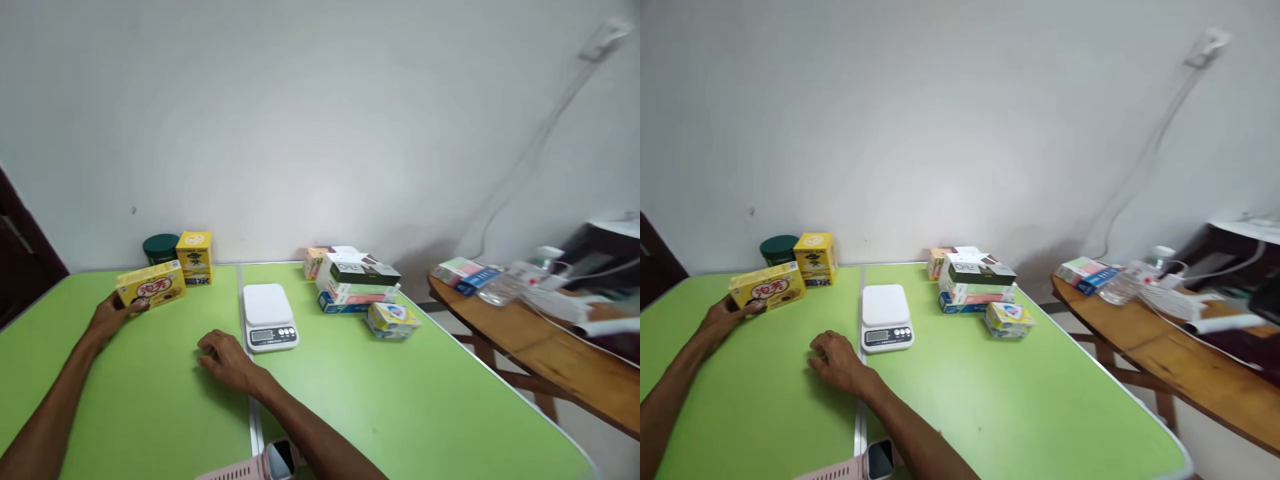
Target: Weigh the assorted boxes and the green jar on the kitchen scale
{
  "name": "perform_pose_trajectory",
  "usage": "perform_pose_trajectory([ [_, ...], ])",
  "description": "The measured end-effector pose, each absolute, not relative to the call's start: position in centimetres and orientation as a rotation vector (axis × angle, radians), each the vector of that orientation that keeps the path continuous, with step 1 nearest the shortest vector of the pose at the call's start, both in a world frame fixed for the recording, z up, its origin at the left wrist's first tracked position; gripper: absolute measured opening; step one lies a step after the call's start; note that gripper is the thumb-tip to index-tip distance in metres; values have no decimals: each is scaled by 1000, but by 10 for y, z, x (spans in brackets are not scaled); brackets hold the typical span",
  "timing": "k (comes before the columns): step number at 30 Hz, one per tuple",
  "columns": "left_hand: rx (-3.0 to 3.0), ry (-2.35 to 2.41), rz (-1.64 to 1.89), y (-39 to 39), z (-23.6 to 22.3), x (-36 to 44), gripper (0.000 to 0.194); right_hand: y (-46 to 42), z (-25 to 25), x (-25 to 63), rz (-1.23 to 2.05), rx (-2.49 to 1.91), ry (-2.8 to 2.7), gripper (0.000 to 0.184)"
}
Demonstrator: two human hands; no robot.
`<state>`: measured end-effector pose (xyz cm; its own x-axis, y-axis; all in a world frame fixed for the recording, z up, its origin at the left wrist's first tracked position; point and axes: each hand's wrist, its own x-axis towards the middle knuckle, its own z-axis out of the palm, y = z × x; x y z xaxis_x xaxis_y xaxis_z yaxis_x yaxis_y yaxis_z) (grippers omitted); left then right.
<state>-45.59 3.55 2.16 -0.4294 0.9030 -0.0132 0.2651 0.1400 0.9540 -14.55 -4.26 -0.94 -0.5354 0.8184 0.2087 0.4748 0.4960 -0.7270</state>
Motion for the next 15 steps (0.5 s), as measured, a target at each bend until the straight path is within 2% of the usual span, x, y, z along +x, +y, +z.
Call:
perform_pose_trajectory([
  [4,1159,1807,1220,-4,35,-446,60,-52,-9,-136,853,-1039,-2113,16],
  [10,1251,1672,1279,-29,66,-374,63,-63,5,-111,557,-1009,-1652,53],
  [15,1393,1281,1359,-7,61,-281,71,-53,16,-71,356,-1082,-1483,59],
])
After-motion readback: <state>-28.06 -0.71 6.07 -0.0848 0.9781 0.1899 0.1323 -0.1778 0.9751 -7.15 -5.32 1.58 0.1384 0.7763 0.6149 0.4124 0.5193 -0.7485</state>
